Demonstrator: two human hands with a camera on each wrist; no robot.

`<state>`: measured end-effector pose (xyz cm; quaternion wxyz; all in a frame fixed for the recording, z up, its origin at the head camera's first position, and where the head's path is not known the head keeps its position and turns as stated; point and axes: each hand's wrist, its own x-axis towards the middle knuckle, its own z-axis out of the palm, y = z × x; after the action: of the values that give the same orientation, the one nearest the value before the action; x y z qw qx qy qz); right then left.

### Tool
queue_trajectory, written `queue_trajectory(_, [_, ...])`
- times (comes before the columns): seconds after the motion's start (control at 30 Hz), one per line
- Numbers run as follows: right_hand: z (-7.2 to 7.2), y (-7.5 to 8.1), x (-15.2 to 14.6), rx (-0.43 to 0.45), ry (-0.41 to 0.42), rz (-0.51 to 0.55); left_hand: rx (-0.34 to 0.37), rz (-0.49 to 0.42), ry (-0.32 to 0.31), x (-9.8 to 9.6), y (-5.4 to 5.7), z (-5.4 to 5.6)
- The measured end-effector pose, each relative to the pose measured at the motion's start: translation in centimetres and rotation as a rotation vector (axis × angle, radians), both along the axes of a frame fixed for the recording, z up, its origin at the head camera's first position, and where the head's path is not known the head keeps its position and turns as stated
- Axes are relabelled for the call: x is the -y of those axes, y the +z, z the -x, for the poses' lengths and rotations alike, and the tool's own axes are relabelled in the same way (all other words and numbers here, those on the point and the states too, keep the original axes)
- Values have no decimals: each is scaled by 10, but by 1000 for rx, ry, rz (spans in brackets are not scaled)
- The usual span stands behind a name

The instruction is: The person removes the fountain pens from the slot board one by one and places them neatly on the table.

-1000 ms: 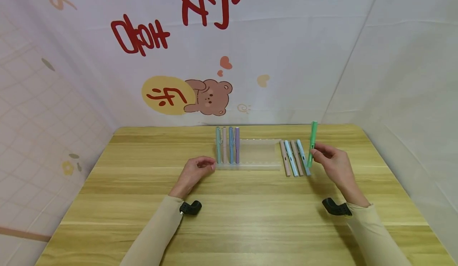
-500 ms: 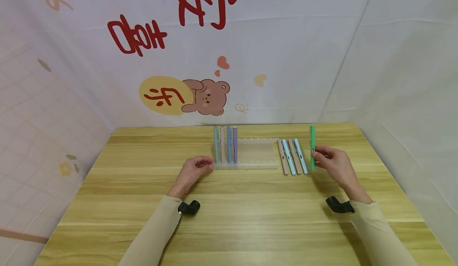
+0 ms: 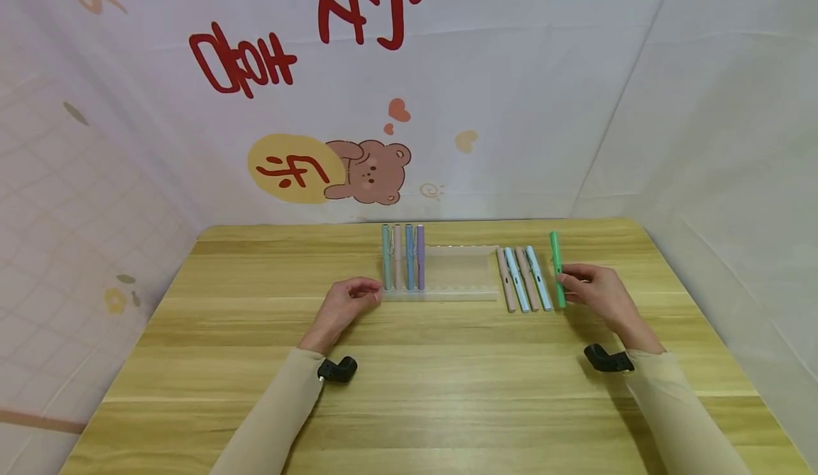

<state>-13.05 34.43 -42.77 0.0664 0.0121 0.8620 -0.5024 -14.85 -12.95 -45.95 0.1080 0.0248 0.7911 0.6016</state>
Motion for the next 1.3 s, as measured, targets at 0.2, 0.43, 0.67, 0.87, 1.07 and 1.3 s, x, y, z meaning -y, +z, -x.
queue_trajectory(0.2, [6, -2, -2, 57, 6, 0, 2, 8, -9, 0, 0, 3])
queue_trajectory(0.43, [12, -2, -3, 113, 16, -28, 4, 12, -15, 0, 0, 6])
queue_trajectory(0.67, [17, -4, -2, 142, 21, -49, -2, 23, -13, 1, 1, 5])
queue_trajectory(0.87, [18, -3, 1, 165, 35, -50, 8, 36, -13, 3, -1, 4])
queue_trajectory(1.07, [17, 0, 1, 144, 24, -111, -4, 32, -20, 3, -1, 3])
queue_trajectory(1.3, [17, -1, 1, 134, 26, -165, -12, 27, -24, 4, -1, 2])
